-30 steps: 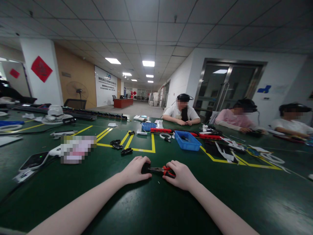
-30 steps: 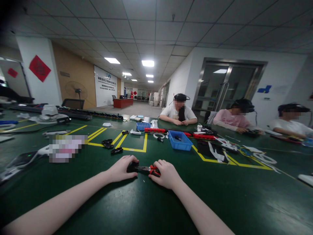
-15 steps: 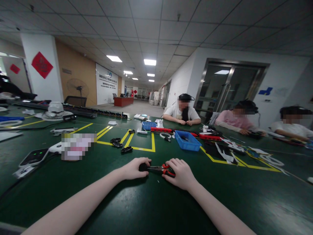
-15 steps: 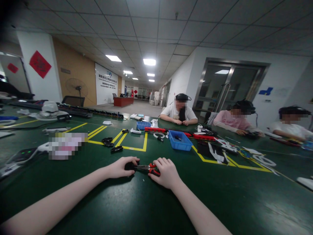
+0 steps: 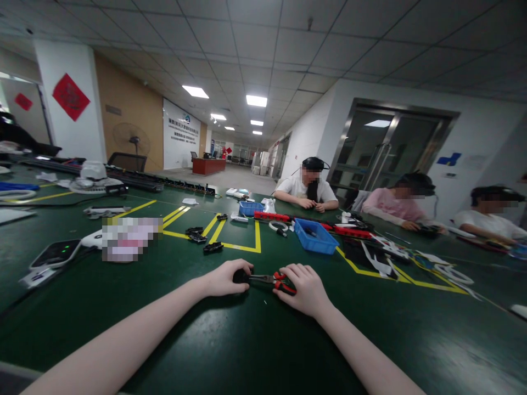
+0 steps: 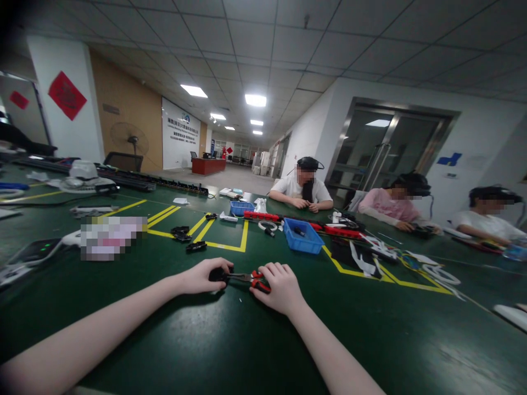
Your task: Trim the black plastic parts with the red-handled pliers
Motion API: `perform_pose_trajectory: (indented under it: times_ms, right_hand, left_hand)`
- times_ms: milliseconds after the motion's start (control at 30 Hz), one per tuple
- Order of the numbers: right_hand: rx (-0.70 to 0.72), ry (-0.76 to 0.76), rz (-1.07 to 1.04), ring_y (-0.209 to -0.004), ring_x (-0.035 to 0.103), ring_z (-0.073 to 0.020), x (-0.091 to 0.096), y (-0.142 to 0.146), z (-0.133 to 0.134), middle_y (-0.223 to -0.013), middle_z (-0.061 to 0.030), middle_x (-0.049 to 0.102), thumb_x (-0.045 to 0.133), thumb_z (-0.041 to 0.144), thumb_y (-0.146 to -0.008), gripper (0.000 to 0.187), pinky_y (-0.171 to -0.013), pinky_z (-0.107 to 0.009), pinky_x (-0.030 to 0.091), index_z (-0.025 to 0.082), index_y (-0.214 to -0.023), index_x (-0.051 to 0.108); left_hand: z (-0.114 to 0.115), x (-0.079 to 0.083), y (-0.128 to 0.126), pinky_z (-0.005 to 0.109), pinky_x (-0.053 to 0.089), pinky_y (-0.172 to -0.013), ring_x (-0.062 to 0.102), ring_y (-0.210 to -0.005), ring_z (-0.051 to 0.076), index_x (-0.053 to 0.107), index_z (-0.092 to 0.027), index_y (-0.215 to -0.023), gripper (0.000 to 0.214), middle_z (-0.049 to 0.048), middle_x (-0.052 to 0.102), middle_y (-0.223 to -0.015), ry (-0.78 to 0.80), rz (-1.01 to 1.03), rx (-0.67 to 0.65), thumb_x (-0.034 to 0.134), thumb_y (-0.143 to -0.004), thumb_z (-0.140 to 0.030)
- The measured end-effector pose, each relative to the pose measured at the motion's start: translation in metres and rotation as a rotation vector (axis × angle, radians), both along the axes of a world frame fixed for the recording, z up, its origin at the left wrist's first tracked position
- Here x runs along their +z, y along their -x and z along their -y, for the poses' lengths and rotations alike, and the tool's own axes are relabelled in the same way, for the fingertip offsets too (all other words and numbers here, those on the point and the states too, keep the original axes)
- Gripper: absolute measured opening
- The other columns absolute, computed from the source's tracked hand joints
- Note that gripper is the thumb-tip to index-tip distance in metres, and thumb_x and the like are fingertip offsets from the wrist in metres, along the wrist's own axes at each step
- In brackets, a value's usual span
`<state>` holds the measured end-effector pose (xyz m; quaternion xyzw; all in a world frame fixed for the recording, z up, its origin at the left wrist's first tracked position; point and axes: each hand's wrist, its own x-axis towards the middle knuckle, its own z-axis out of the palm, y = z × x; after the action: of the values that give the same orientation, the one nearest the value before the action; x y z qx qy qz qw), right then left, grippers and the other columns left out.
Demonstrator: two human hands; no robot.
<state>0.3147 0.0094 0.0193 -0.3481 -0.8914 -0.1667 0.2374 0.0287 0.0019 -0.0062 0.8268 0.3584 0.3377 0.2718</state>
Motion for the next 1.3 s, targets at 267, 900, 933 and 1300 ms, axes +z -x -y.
perform_pose_trajectory:
  times_ms: [267,900,933,1300]
  right_hand:
    - [-0.013,-0.001,-0.022,-0.094,0.062,-0.024,-0.0016,0.0006,-0.0006,-0.104,-0.0099,0.068,0.068,0.045,-0.081,0.037,-0.077,-0.036,0.045,0.02,-0.107,0.063]
    - [0.001,0.01,0.06,-0.088,0.061,-0.023,-0.0023,0.0027,-0.0003,-0.102,-0.0102,0.066,0.068,0.044,-0.082,0.037,-0.074,-0.035,0.048,0.019,-0.108,0.061]
    - [0.001,0.006,0.062,-0.088,0.061,-0.0231,-0.0022,0.0028,-0.0002,-0.102,-0.0104,0.066,0.068,0.044,-0.082,0.037,-0.075,-0.035,0.048,0.019,-0.108,0.062]
    - [0.009,0.006,0.061,-0.087,0.062,-0.0232,0.0004,0.0038,0.0016,-0.099,-0.009,0.067,0.066,0.043,-0.083,0.032,-0.074,-0.036,0.049,0.021,-0.106,0.061]
  left_hand:
    - [-0.0038,-0.0018,0.0016,0.042,0.043,-0.105,0.058,-0.12,0.026,0.065,-0.017,-0.094,0.025,0.0128,0.059,-0.132,-0.022,0.0,-0.012,0.077,-0.075,-0.027]
    - [0.0004,0.0046,0.0019,0.041,0.04,-0.107,0.054,-0.127,0.029,0.067,-0.017,-0.095,0.026,0.0155,0.059,-0.133,-0.044,-0.046,0.024,0.077,-0.076,-0.032]
    - [0.0003,0.0048,0.0022,0.041,0.04,-0.107,0.054,-0.127,0.029,0.067,-0.017,-0.095,0.027,0.0156,0.059,-0.133,-0.044,-0.05,0.023,0.077,-0.076,-0.033]
    - [0.0026,0.006,0.0032,0.04,0.046,-0.101,0.059,-0.117,0.026,0.055,-0.022,-0.13,0.056,0.0105,0.061,-0.129,-0.1,-0.115,0.002,0.074,-0.081,-0.038]
